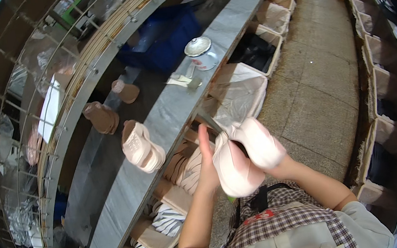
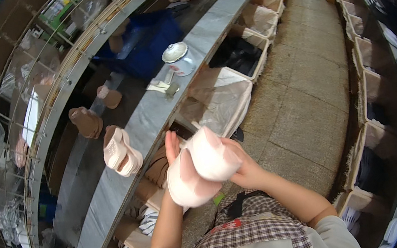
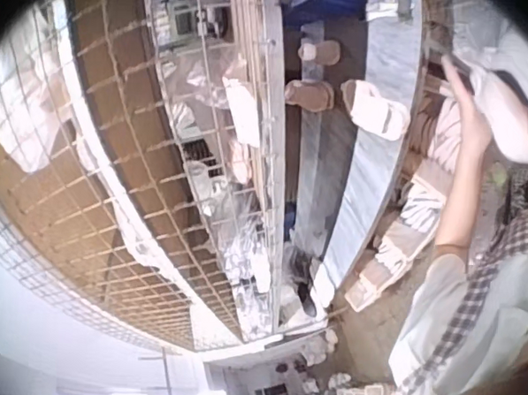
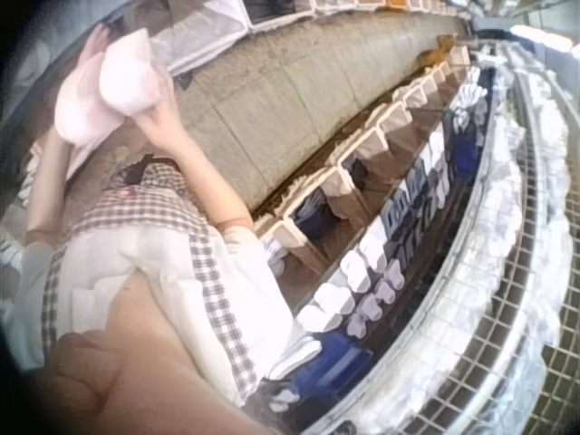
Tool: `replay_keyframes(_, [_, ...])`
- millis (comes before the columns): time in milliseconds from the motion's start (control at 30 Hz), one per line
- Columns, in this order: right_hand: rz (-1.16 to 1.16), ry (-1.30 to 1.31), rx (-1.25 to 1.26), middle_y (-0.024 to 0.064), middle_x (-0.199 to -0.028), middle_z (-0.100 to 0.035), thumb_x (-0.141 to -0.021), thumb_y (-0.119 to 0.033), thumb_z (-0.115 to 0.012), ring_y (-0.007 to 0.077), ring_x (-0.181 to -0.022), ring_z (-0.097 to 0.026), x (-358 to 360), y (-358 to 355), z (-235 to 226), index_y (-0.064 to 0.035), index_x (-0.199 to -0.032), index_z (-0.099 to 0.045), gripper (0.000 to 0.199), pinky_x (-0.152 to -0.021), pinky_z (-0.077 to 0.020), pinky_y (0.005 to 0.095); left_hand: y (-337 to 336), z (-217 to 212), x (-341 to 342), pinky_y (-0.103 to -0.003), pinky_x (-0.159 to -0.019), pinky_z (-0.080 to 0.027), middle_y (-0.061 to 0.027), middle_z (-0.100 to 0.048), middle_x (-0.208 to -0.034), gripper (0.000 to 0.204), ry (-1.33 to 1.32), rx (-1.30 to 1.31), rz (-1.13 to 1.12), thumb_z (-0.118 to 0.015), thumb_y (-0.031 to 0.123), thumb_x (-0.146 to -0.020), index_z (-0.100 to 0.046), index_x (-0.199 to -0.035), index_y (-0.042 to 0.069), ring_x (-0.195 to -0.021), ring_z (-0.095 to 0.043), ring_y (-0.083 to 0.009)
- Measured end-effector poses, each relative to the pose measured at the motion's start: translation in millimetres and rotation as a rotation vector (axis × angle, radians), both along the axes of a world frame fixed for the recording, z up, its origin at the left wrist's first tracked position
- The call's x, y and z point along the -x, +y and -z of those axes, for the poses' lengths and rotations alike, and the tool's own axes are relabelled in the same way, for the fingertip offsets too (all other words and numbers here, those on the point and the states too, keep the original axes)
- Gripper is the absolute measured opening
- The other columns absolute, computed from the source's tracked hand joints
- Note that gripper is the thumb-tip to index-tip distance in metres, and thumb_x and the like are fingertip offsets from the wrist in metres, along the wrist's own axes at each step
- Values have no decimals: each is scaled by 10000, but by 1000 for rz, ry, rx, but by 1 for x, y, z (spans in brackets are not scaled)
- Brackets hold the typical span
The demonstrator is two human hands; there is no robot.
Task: The person picks up pairs of white and pink slippers from bins, turns them over to view the soles, and places them back. The person repeats this process for multiple pairs while standing in a storage area.
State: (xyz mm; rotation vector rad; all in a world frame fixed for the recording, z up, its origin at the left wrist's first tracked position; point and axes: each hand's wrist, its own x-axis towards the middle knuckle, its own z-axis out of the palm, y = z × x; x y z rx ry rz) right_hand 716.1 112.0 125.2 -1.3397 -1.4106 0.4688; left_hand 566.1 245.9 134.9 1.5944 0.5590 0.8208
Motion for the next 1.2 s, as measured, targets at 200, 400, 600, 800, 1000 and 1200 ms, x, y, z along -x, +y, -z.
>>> replay_keyframes(200, [-125,50,-119,150,-1369,-455,-801,108,-488,299,-1289,-404,-32,4,-13,-45,-1211,-542,441,-1047,-325,390,-29,-34,-6,-295,-865,-506,-128,-585,-1153,396,-461,999,205,-563,170,-916,-480,-1246,-34,-994,-598,-182])
replay_keyframes(400, [-193,920,144,96,-1217,-540,-915,-63,-441,169,-1143,-490,-11,-17,-27,4,-1201,-502,300,-968,-391,312,-34,-34,-11,-300,-745,-579,-165,-603,-1086,389,-394,961,99,-572,40,-878,-465,-1249,-3,-899,-646,-221])
replay_keyframes(600, [-217,994,13,95,-1213,-525,-940,-162,-453,157,-1135,-483,1,-31,-28,8,-1220,-453,327,-984,-366,320,-39,-23,-19,-319,-743,-569,-159,-613,-1077,328,-439,1015,240,-579,63,-877,-512,-1186,-22,-898,-650,-221])
replay_keyframes(800, [-240,1014,-48,130,-1304,-477,-922,-158,-477,188,-1194,-452,3,-38,-29,10,-1215,-448,339,-1014,-335,339,-51,-36,-21,-329,-752,-561,-170,-611,-1070,339,-446,973,242,-559,98,-891,-498,-1191,-49,-907,-642,-238])
replay_keyframes(1000, [-280,956,-137,159,-1332,-446,-877,-184,-523,224,-1240,-405,7,-37,-32,-7,-1130,-464,314,-1057,-271,381,-58,-51,-20,-334,-754,-561,-174,-614,-1071,326,-423,922,225,-556,101,-892,-507,-1181,-41,-896,-645,-247])
replay_keyframes(1200, [-346,984,-190,191,-1352,-410,-869,-205,-532,245,-1242,-399,10,-35,-32,-10,-1125,-440,334,-1055,-276,389,-62,-51,-13,-349,-754,-568,-169,-616,-1075,305,-481,961,155,-565,59,-878,-522,-1174,-1,-900,-648,-249])
